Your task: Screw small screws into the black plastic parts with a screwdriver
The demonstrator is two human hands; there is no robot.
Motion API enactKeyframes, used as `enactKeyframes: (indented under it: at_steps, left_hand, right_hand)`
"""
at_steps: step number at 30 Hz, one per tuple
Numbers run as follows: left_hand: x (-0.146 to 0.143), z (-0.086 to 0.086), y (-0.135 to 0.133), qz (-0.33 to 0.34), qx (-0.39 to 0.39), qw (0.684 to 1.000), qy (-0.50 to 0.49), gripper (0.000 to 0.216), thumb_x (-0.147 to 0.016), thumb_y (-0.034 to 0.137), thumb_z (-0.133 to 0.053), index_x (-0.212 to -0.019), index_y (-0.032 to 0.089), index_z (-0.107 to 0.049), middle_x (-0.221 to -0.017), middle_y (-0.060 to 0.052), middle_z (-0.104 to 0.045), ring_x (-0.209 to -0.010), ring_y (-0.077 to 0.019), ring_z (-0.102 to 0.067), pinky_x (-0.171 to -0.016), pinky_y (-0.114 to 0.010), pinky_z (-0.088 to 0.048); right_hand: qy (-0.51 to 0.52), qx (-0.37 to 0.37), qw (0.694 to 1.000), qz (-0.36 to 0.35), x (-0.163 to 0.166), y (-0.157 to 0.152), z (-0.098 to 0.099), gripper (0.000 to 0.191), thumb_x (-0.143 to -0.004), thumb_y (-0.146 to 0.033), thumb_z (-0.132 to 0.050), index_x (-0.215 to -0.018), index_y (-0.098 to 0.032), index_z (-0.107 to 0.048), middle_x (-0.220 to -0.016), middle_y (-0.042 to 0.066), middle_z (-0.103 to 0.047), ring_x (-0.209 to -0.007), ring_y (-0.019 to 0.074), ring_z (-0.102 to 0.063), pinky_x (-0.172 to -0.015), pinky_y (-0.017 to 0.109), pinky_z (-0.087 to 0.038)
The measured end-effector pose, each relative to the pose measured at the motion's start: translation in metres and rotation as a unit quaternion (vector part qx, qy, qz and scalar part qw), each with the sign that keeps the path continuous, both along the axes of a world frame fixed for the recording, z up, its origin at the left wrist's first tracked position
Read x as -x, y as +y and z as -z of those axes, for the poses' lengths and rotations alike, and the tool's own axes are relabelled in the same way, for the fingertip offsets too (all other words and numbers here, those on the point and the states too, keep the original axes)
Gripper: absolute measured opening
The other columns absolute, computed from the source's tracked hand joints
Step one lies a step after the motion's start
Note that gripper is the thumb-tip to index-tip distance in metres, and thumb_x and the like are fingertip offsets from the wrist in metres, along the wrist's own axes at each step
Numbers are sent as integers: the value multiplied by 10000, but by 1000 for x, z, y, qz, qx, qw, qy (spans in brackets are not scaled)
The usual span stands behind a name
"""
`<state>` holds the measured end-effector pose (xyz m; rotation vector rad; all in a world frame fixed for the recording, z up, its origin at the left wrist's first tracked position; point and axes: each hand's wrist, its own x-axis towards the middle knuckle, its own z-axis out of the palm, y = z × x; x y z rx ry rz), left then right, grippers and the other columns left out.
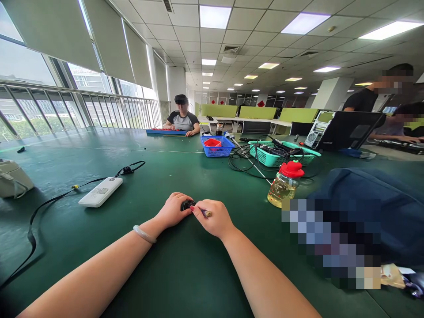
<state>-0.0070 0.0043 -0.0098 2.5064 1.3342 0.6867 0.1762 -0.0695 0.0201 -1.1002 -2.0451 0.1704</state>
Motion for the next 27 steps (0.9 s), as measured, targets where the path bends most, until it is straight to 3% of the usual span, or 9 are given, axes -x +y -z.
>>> enactKeyframes:
  at_steps: [3, 9, 17, 27]
  left_hand:
    - [0, 0, 0, -1, 3, 1000, -1, 303, -798, 298, -658, -1090, 225, -693, -1117, -46, -710, -1196, -292, -502, -1056, -434, -405]
    - [0, 0, 0, -2, 3, 1000, -9, 342, -764, 218, -633, -1098, 241, -702, -1126, -41, -713, -1191, -278, -514, -1053, -416, -413]
    - [0, 1, 1, -20, 8, 1000, -3, 346, -746, 243, -687, -1092, 251, -700, -1120, -42, -709, -1202, -285, -505, -1065, -435, -405]
    - [0, 0, 1, -22, 16, 1000, -5, 315, -759, 277, -696, -1073, 253, -698, -1104, -44, -704, -1204, -290, -500, -1067, -449, -395]
  right_hand:
    - [-60, -17, 998, 3, 2, -2, -3, 387, -961, -336, -394, -656, -197, -587, -591, 0, -551, -559, 120, -489, -580, 233, -345]
    - [-234, -12, 972, -19, 15, -12, -10, 127, -880, -204, -506, -885, -198, -633, -777, 13, -669, -653, 137, -584, -613, 254, -350]
    - [-384, 82, 920, -21, 37, -20, -9, 178, -929, -300, -517, -867, -182, -634, -805, 60, -700, -693, 182, -643, -596, 279, -351]
    - [-391, 76, 917, -3, 50, -26, -8, 174, -937, -249, -506, -863, -167, -641, -812, 79, -716, -713, 211, -681, -581, 294, -379]
